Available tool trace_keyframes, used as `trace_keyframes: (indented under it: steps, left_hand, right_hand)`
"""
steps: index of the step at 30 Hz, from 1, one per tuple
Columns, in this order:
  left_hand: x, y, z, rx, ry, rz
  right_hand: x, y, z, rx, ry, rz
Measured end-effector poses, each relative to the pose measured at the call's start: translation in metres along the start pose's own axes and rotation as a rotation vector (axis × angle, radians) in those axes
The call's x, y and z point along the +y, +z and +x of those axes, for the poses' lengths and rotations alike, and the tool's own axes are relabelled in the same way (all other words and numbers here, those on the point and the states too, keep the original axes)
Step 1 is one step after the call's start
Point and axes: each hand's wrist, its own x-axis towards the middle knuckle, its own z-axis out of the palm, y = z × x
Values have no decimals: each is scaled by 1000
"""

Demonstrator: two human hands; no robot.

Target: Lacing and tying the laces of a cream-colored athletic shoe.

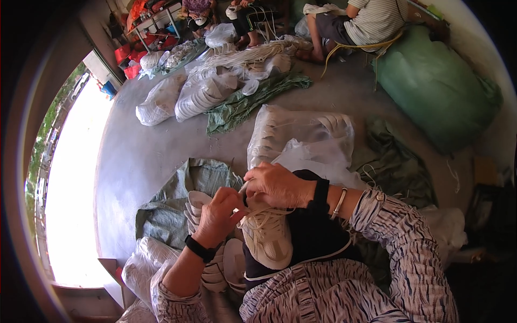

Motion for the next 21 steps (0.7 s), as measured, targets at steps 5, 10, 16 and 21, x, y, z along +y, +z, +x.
trace_keyframes:
  steps: [5, 10, 16, 21]
  left_hand:
    - [0, -1, 2, 40, 28, -6]
    - [-4, -1, -2, 106, 29, -155]
    - [-13, 15, -41, 73, -647, -791]
    - [4, 24, -43, -56, -641, -1151]
  right_hand:
    - [-7, 15, -2, -7, 82, 172]
    - [51, -14, -20, 507, 443, 568]
    - [46, -53, -103, 396, 932, 717]
    - [-39, -17, -102, -555, 856, 879]
